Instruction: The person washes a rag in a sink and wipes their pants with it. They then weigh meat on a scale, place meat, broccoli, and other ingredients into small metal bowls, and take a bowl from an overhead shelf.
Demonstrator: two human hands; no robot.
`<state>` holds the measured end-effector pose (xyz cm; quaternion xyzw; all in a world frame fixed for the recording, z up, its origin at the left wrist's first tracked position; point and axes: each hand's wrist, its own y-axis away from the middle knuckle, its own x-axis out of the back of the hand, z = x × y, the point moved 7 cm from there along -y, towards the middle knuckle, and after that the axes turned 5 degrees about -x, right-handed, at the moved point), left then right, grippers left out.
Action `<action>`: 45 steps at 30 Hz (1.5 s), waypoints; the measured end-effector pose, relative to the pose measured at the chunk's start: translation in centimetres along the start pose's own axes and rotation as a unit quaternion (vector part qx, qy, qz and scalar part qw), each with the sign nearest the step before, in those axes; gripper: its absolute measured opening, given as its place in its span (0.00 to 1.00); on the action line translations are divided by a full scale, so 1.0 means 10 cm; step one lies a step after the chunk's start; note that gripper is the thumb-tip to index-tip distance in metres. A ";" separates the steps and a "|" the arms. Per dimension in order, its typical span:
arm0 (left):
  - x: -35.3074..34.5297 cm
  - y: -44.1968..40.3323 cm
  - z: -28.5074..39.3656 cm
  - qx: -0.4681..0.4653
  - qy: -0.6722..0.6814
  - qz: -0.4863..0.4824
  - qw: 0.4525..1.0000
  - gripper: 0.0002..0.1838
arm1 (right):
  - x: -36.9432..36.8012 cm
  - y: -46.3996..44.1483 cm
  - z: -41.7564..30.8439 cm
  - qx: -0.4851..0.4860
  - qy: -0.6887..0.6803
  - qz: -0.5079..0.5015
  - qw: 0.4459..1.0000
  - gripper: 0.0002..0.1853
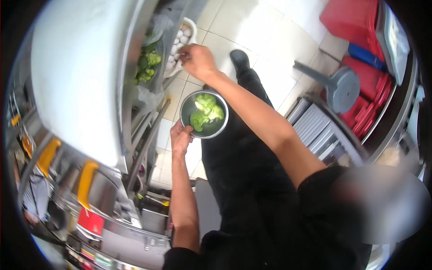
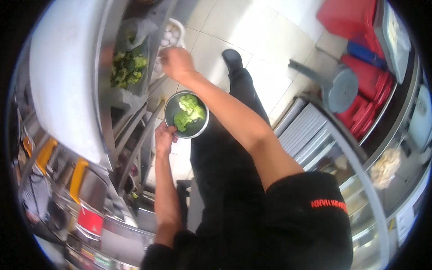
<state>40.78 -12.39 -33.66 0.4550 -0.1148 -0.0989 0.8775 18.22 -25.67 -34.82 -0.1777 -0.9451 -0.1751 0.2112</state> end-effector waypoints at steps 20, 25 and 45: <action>-0.42 1.26 2.15 -0.298 0.038 0.119 0.946 0.09 | 3.05 1.84 2.73 -0.371 0.231 -0.199 0.877 0.17; -0.13 1.33 2.71 -0.263 0.219 0.167 0.925 0.06 | 3.07 1.05 2.65 -0.498 -0.031 -0.184 0.847 0.14; 1.37 -0.72 4.79 -0.320 0.538 0.157 0.764 0.10 | 3.46 -0.12 1.35 -0.481 0.037 -0.148 0.863 0.15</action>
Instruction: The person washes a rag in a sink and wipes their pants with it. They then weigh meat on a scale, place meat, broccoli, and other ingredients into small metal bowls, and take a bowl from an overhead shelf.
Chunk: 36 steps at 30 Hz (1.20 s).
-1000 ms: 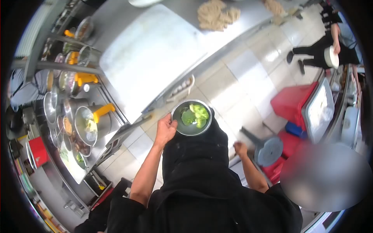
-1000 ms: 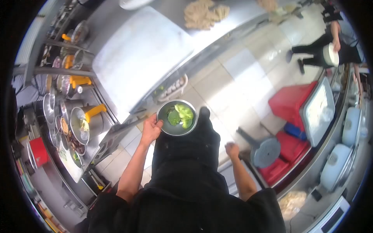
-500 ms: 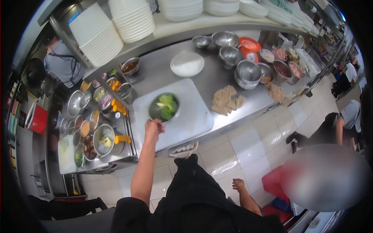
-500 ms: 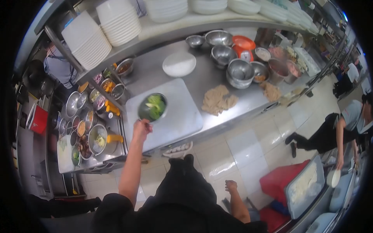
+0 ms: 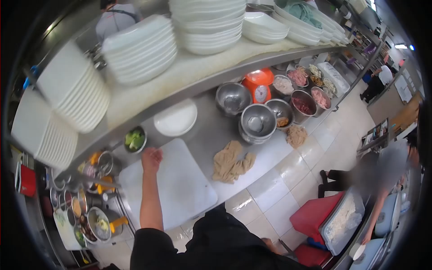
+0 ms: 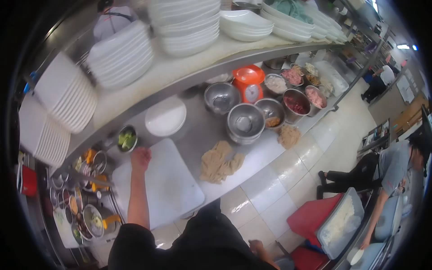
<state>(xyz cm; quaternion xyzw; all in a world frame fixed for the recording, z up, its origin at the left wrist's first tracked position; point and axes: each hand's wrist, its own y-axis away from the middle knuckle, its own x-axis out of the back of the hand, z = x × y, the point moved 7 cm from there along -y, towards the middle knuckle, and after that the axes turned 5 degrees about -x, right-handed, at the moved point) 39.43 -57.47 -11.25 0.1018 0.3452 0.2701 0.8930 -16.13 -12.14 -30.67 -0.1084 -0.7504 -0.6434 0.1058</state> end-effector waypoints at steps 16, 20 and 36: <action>-3.05 -2.30 -0.74 -0.027 -0.138 0.115 0.983 0.09 | 0.09 1.44 -2.06 0.305 -0.030 0.252 0.918 0.13; -2.94 -2.40 -0.65 -0.059 -0.155 0.095 0.982 0.08 | 0.01 1.98 -2.98 0.481 0.042 0.249 0.840 0.10; -1.49 0.16 -0.04 -0.099 -0.226 -0.041 0.968 0.03 | -0.47 2.11 -4.26 0.638 0.085 0.126 0.755 0.13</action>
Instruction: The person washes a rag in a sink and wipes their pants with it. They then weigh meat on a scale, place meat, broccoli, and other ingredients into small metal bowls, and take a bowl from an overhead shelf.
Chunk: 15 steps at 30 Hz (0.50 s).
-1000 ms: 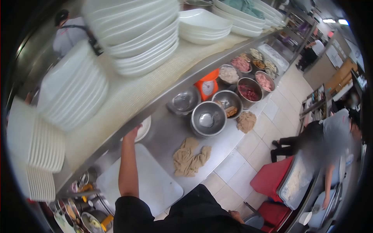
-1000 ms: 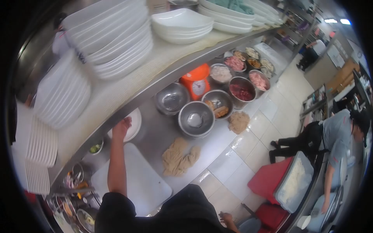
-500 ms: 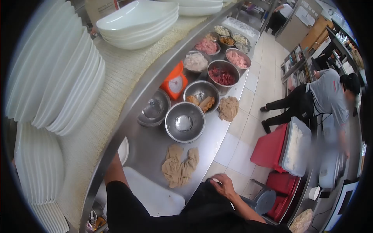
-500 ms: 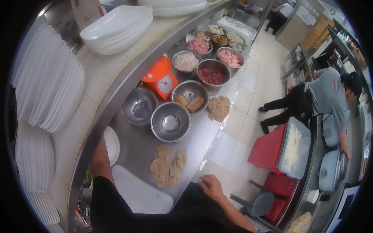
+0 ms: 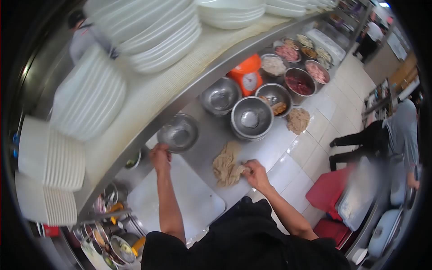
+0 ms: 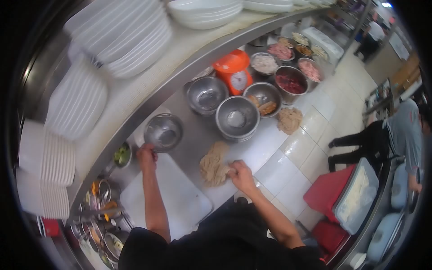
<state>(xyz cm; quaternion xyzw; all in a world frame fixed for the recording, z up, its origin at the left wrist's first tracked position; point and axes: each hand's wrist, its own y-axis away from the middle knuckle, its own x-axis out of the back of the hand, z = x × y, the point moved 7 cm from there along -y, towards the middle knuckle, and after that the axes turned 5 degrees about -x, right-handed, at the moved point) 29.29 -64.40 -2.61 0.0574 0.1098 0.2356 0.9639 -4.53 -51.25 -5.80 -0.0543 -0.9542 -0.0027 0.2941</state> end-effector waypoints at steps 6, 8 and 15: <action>0.12 1.00 -0.02 -0.020 -0.057 0.002 0.998 0.05 | 0.39 -0.01 -0.69 0.052 -0.340 0.071 0.936 0.12; 0.12 1.24 -0.11 -0.018 -0.080 -0.017 0.997 0.05 | 0.57 -0.02 -1.14 0.134 -0.275 0.072 0.949 0.13; -0.37 2.11 -0.08 -0.010 -0.122 -0.229 0.966 0.09 | 0.00 0.25 -1.44 0.485 0.104 -0.110 0.861 0.08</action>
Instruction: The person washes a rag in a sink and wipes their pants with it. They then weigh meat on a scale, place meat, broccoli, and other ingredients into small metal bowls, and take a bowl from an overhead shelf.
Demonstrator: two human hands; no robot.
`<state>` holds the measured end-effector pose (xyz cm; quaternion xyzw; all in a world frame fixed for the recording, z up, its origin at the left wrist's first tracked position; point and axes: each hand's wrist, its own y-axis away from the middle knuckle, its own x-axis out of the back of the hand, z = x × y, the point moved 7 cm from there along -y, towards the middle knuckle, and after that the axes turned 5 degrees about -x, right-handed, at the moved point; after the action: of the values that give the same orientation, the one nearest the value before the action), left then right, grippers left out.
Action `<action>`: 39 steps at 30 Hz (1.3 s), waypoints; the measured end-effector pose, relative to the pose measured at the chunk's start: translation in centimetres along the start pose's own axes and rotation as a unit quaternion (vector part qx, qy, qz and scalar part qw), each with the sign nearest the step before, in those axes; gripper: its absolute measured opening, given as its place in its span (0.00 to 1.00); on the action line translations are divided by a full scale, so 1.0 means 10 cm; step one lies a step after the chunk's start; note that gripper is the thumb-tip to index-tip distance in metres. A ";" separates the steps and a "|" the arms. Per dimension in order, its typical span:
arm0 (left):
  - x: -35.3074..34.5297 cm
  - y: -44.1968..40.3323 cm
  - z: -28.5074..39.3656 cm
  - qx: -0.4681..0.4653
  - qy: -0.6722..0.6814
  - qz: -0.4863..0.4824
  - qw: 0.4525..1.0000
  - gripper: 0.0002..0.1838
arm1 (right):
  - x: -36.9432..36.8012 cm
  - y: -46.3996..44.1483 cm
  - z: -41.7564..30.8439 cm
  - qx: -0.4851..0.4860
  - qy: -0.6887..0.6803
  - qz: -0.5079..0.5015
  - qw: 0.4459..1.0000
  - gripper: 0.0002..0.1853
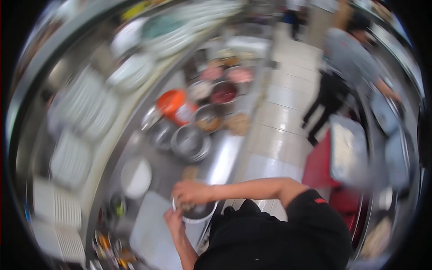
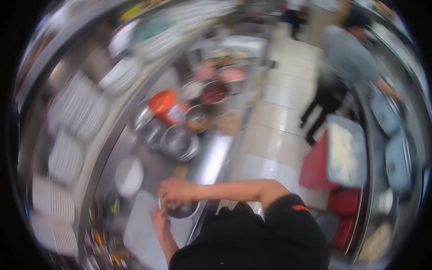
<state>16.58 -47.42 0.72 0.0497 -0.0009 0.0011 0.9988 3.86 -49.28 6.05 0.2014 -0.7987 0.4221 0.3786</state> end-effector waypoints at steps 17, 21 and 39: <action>-0.17 0.62 0.46 -0.293 -0.396 -0.032 0.869 0.09 | 0.13 1.06 -0.34 -0.367 0.093 -0.163 0.911 0.11; 0.38 0.90 0.53 -0.234 -0.464 0.175 0.836 0.12 | 0.26 1.45 0.01 -0.510 -0.008 -0.128 0.851 0.13; 2.16 2.07 -0.79 -0.037 0.195 0.484 0.852 0.03 | -0.64 0.23 0.19 -0.315 0.024 -0.004 0.949 0.24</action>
<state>38.14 -26.04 -5.04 0.0051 0.1694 0.4938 0.8529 5.64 -49.52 -0.80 0.0649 -0.8807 0.1525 0.4437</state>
